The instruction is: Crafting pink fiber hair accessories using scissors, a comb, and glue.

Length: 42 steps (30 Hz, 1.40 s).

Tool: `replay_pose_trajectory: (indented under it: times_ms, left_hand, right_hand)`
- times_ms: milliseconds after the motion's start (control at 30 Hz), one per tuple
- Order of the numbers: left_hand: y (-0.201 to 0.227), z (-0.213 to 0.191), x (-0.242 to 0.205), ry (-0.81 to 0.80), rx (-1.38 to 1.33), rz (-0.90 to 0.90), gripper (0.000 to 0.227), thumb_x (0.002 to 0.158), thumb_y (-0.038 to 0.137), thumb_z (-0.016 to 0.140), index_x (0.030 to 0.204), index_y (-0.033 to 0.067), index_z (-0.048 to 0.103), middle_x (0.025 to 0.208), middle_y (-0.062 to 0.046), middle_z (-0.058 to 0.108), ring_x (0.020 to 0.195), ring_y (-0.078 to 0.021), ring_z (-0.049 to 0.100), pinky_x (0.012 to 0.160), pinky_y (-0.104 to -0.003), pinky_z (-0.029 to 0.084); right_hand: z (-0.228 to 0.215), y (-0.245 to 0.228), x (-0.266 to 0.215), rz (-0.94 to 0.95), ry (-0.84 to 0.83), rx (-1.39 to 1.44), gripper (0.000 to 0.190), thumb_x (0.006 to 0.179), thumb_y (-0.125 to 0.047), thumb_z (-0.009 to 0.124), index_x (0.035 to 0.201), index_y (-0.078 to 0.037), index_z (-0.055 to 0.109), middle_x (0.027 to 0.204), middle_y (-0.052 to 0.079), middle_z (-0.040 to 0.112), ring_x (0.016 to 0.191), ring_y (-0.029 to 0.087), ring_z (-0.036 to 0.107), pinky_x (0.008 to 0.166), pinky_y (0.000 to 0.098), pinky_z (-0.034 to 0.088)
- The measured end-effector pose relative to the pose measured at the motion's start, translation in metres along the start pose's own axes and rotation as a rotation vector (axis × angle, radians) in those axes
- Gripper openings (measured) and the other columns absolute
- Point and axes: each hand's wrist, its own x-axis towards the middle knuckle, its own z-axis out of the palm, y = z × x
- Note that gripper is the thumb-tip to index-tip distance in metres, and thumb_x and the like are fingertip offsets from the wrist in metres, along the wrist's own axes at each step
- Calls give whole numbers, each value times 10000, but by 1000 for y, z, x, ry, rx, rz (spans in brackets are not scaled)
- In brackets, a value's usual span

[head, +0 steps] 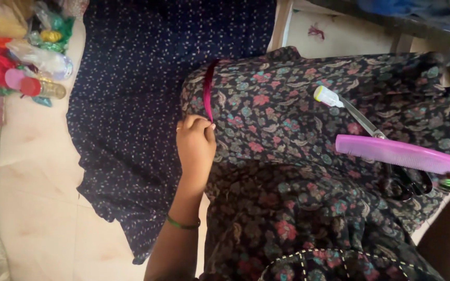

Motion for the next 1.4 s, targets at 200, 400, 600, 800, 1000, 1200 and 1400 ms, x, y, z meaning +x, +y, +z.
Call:
replay_pose_trajectory:
  times_ms: [200,400,600,800,1000,1200,1400]
  left_hand:
    - [49,-15,30,-397,-349,-344,153,932,190,713,997,63,658,829,-102,723,711,-236,712,660,-367,531]
    - [134,-8,18,-872,-771,-42,115,999,167,627,1027,56,614,792,-87,736,729,-171,725,675,-329,562]
    - [153,-26,50,-740,-744,218,87,962,127,682,1021,64,689,858,-79,732,742,-185,733,664,-300,559]
    - [162,-12,61,-737,-659,305,187,858,149,767,1031,80,785,870,-83,717,649,-199,669,563,-304,509]
    - [183,69,53,-569,-694,444,85,936,131,736,975,56,745,884,-112,704,734,-268,685,640,-360,524]
    - [194,122,44,-629,-721,461,109,925,140,735,916,35,709,837,-129,683,722,-312,669,631,-400,510]
    - [197,140,37,-615,-678,518,122,938,138,719,896,29,684,855,-142,677,794,-350,661,698,-432,505]
  right_hand:
    - [62,-255,-15,-28,9,-97,108,1164,-72,550,1218,-34,636,1179,59,662,903,116,583,817,276,490]
    - [128,-375,-22,-394,-636,-119,356,816,-23,663,1167,-76,688,1311,139,678,1276,318,613,1049,446,481]
    - [127,-346,-3,-254,-962,279,219,946,-159,741,1114,-19,755,1130,122,764,1253,301,663,1069,446,512]
    - [32,-290,22,-41,-864,254,124,898,-111,749,969,-16,787,1077,114,777,1128,271,707,1004,404,562]
    - [-43,-258,12,211,-569,17,128,932,-75,699,1016,-4,764,1050,91,760,981,195,699,884,323,572]
    - [-76,-219,-5,516,-280,-163,142,974,-88,702,1073,-9,766,947,93,747,879,155,652,849,302,534]
    - [-34,-212,-25,226,-230,-533,198,924,-85,700,1109,-57,764,1081,106,721,918,234,701,808,332,559]
